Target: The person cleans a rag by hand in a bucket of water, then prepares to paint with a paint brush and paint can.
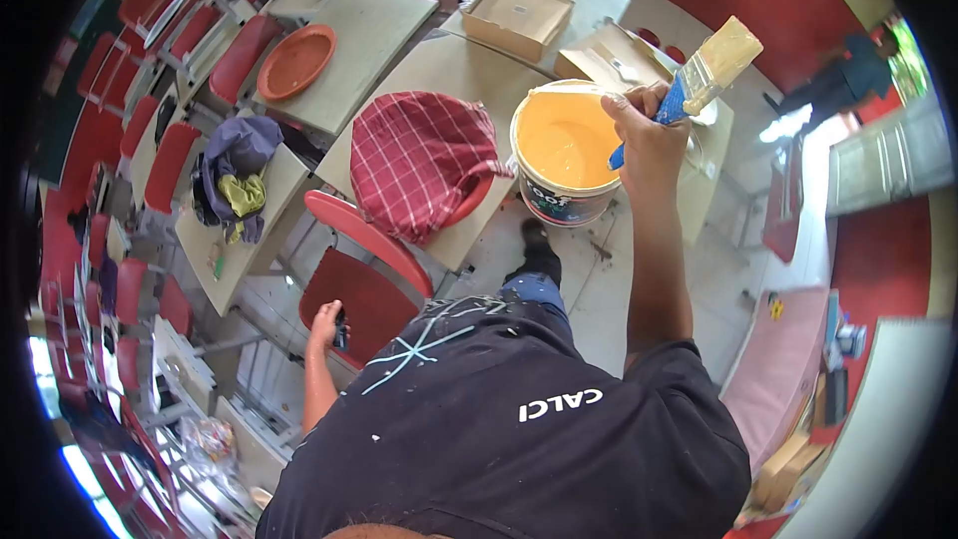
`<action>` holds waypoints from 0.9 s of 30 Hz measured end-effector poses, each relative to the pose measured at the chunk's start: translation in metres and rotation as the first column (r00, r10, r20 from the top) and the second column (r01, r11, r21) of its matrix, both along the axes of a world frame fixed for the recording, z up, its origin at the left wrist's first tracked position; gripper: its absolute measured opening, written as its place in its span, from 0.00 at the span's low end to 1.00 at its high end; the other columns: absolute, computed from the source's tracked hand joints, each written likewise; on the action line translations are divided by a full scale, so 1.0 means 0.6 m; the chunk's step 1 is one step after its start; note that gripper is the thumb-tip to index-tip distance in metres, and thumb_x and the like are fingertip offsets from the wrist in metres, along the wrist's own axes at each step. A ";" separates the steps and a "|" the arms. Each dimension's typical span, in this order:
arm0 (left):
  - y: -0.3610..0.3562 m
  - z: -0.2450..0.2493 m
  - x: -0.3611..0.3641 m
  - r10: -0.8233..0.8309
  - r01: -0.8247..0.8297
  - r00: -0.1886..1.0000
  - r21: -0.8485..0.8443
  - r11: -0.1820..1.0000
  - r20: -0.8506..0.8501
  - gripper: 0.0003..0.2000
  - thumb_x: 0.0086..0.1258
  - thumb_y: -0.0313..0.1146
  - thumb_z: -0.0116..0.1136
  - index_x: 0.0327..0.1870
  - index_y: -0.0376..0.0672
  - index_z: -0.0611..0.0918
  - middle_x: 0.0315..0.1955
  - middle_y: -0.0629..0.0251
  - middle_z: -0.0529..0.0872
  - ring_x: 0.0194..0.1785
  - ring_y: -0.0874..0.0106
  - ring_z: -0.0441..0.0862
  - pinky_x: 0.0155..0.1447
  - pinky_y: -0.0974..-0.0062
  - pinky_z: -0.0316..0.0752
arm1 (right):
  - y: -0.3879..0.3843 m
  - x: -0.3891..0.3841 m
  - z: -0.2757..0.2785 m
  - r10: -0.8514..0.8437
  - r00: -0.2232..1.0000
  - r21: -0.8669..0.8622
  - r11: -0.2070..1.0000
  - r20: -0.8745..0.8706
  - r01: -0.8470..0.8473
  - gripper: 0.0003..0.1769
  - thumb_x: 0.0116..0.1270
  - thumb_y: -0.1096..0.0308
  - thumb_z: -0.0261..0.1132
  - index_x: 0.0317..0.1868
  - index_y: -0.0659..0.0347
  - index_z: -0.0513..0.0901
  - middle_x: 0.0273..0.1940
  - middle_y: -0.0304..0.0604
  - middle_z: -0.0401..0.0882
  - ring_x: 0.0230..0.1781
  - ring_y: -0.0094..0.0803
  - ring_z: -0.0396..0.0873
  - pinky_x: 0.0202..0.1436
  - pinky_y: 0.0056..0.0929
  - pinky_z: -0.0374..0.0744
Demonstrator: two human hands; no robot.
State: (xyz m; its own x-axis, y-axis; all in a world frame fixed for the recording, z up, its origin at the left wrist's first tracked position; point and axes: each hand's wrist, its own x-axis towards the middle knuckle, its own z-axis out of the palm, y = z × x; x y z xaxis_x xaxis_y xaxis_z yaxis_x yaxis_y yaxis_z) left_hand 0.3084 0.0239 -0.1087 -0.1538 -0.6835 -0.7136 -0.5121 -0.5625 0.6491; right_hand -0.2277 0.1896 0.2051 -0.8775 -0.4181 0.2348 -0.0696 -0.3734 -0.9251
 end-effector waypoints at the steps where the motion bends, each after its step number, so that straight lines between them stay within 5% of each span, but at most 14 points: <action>1: 0.003 -0.004 -0.010 0.060 -0.060 0.998 0.005 0.998 0.002 0.19 0.72 0.53 0.53 0.49 0.46 0.73 0.27 0.66 0.78 0.24 0.74 0.80 0.26 0.71 0.79 | -0.029 -0.031 -0.010 0.050 0.999 0.005 0.999 0.011 -0.050 0.25 0.52 0.88 0.68 0.24 0.51 0.60 0.25 0.33 0.70 0.19 0.17 0.61 0.23 0.18 0.59; 3: 0.028 -0.015 -0.032 0.215 -0.215 0.977 0.026 0.976 0.003 0.20 0.71 0.51 0.56 0.49 0.43 0.74 0.28 0.65 0.79 0.24 0.74 0.79 0.26 0.73 0.78 | -0.084 -0.096 -0.037 0.154 0.988 0.030 0.988 0.014 -0.154 0.26 0.51 0.88 0.68 0.23 0.51 0.59 0.26 0.33 0.69 0.20 0.17 0.62 0.24 0.17 0.60; 6: 0.146 -0.156 -0.003 0.343 -0.343 0.939 0.066 0.937 0.019 0.20 0.71 0.51 0.55 0.50 0.41 0.75 0.29 0.64 0.79 0.24 0.73 0.79 0.27 0.74 0.77 | -0.162 -0.189 -0.084 0.346 0.937 0.051 0.936 0.043 -0.348 0.26 0.50 0.89 0.68 0.23 0.52 0.60 0.24 0.31 0.65 0.24 0.18 0.65 0.27 0.19 0.64; 12: 0.392 -0.083 -0.178 0.042 -0.120 0.948 0.232 0.965 0.316 0.21 0.72 0.50 0.55 0.50 0.40 0.76 0.29 0.64 0.79 0.24 0.73 0.79 0.28 0.74 0.77 | -0.284 -0.326 -0.178 0.614 0.787 0.149 0.774 0.057 -0.615 0.24 0.51 0.85 0.69 0.25 0.53 0.61 0.26 0.32 0.67 0.28 0.19 0.66 0.33 0.21 0.67; 18: 0.411 -0.009 -0.315 0.067 -0.165 0.928 0.244 0.955 0.367 0.21 0.72 0.50 0.55 0.50 0.39 0.76 0.30 0.64 0.79 0.24 0.73 0.79 0.29 0.74 0.76 | -0.367 -0.429 -0.264 0.780 0.623 0.229 0.596 0.066 -0.770 0.23 0.52 0.84 0.69 0.26 0.53 0.61 0.28 0.34 0.67 0.31 0.22 0.66 0.36 0.22 0.67; 22: 0.374 0.024 -0.365 0.069 -0.144 0.915 0.162 0.976 0.397 0.21 0.72 0.50 0.55 0.50 0.39 0.77 0.30 0.64 0.79 0.24 0.73 0.79 0.29 0.73 0.76 | -0.390 -0.497 -0.331 0.756 0.653 0.219 0.630 0.043 -0.745 0.23 0.53 0.85 0.69 0.24 0.54 0.61 0.26 0.32 0.67 0.27 0.20 0.66 0.31 0.23 0.67; 24: 0.336 0.051 -0.380 0.083 -0.122 0.907 0.069 0.990 0.413 0.21 0.72 0.50 0.55 0.50 0.39 0.77 0.30 0.64 0.79 0.24 0.73 0.79 0.30 0.73 0.76 | -0.397 -0.511 -0.316 0.755 0.621 0.232 0.578 0.212 -0.782 0.23 0.56 0.82 0.68 0.24 0.54 0.60 0.26 0.33 0.69 0.27 0.21 0.68 0.31 0.23 0.68; 27: 0.277 0.105 -0.412 0.146 -0.118 0.909 -0.095 0.988 0.389 0.21 0.72 0.49 0.55 0.50 0.38 0.77 0.30 0.64 0.79 0.24 0.73 0.79 0.30 0.73 0.76 | -0.427 -0.523 -0.324 0.710 0.692 0.457 0.577 0.128 -0.677 0.19 0.59 0.77 0.69 0.23 0.58 0.64 0.28 0.37 0.74 0.28 0.25 0.71 0.34 0.26 0.72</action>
